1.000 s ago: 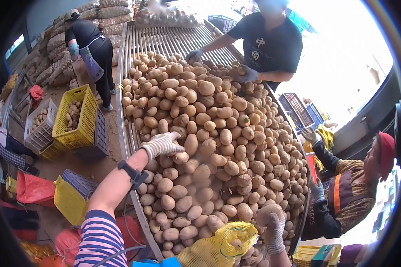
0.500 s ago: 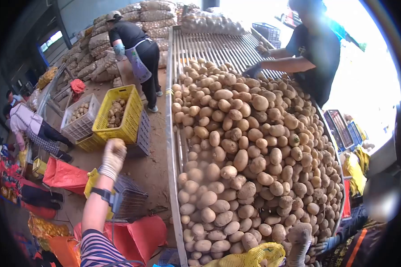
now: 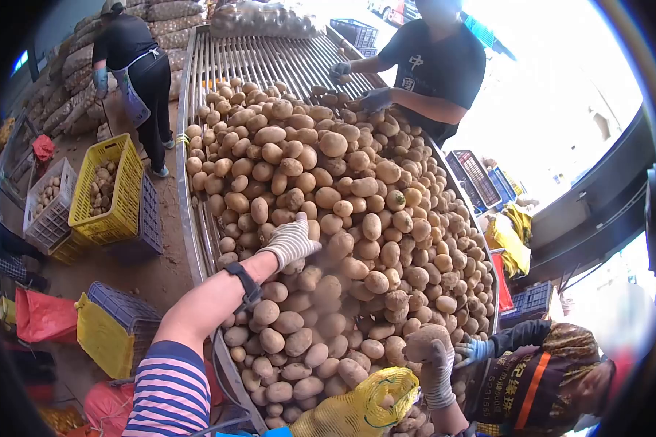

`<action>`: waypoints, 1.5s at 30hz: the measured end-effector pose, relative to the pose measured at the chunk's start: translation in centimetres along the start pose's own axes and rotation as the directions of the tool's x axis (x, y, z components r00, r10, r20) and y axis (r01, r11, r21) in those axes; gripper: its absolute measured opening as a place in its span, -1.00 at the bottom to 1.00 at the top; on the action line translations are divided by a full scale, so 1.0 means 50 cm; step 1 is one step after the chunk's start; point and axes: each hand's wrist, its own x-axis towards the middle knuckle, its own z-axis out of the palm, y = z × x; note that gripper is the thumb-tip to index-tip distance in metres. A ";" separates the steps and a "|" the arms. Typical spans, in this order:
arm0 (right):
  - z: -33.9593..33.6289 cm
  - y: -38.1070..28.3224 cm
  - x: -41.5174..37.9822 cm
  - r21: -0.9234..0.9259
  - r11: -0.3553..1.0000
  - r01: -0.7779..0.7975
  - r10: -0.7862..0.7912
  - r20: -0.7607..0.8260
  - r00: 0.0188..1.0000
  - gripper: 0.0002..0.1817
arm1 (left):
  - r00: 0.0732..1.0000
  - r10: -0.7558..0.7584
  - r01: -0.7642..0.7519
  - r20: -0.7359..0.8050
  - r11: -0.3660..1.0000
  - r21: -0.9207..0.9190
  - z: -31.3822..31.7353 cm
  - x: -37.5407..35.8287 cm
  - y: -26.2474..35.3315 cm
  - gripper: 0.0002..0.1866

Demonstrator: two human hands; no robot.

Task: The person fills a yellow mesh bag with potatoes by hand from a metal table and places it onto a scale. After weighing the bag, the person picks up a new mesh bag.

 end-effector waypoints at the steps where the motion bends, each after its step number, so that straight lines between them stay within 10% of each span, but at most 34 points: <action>1: 0.002 -0.006 -0.006 0.017 1.000 -0.005 0.004 0.019 1.000 -0.48 | 0.997 0.051 -0.062 -0.054 0.974 -0.220 -0.002 0.000 -0.023 -0.25; 2: -0.005 0.006 -0.006 0.042 0.999 0.004 -0.004 0.011 1.000 -0.48 | 0.989 0.092 -0.134 -0.119 0.897 -0.422 -0.014 -0.005 -0.038 -0.35; 3: -0.015 0.022 -0.003 0.116 0.993 -0.010 0.008 0.020 1.000 -0.44 | 0.983 0.173 -0.017 0.055 0.390 -0.921 -0.031 -0.027 -0.040 -0.37; 5: -0.008 0.026 -0.011 0.214 0.977 -0.019 0.013 0.033 0.999 -0.40 | 0.883 0.467 0.173 0.041 -0.243 -0.954 -0.069 -0.108 -0.029 -0.39; 9: 0.025 -0.001 -0.023 0.457 0.876 -0.154 0.109 0.123 0.986 -0.43 | 0.817 0.576 0.374 -0.020 -0.555 -0.743 -0.086 -0.279 0.063 -0.39; 21: -0.019 0.024 -0.159 0.625 0.707 -0.330 0.202 0.269 0.942 -0.54 | 0.935 0.213 0.342 0.285 -0.316 -0.885 0.052 -0.486 0.226 -0.43; 25: -0.072 0.070 -0.257 0.670 0.716 -0.197 0.174 0.102 0.979 -0.47 | 0.847 0.338 0.396 0.411 0.116 -0.911 0.102 -0.494 0.287 -0.54; 30: -0.185 0.112 -0.409 0.663 0.746 -0.064 0.202 -0.134 0.970 -0.21 | 0.756 0.544 -0.114 0.364 0.657 -0.745 0.215 -0.517 0.471 -0.21; 31: -0.211 0.139 -0.425 0.602 0.799 0.013 0.106 -0.161 0.981 -0.23 | 0.695 0.634 -0.398 0.339 0.732 -0.553 0.253 -0.512 0.491 -0.26; 36: -0.275 0.261 -0.507 0.586 0.806 -0.075 0.359 -0.385 0.850 -0.34 | 0.429 0.670 -0.893 0.606 0.415 0.173 0.367 -0.561 0.550 -0.32; 37: -0.284 0.261 -0.525 0.595 0.792 -0.134 0.438 -0.402 0.804 -0.37 | 0.435 0.658 -0.890 0.615 0.416 0.185 0.365 -0.555 0.540 -0.32; 39: -0.295 0.262 -0.528 0.581 0.813 -0.040 0.361 -0.449 0.818 -0.38 | 0.426 0.902 -0.863 0.074 0.380 0.332 0.303 -0.551 0.540 -0.27; 41: -0.309 0.257 -0.497 0.607 0.788 0.099 0.167 -0.366 0.915 -0.39 | 0.619 0.783 -0.659 0.054 0.480 0.579 0.254 -0.509 0.494 -0.17; 43: -0.277 0.174 -0.438 0.590 0.797 0.133 0.084 -0.325 0.942 -0.38 | 0.896 0.399 -0.435 0.192 0.709 0.556 0.209 -0.477 0.451 -0.13; 45: -0.239 0.136 -0.356 0.475 0.870 0.132 -0.039 -0.201 0.979 -0.36 | 0.923 -0.040 -0.113 0.382 0.923 0.369 0.210 -0.435 0.376 -0.28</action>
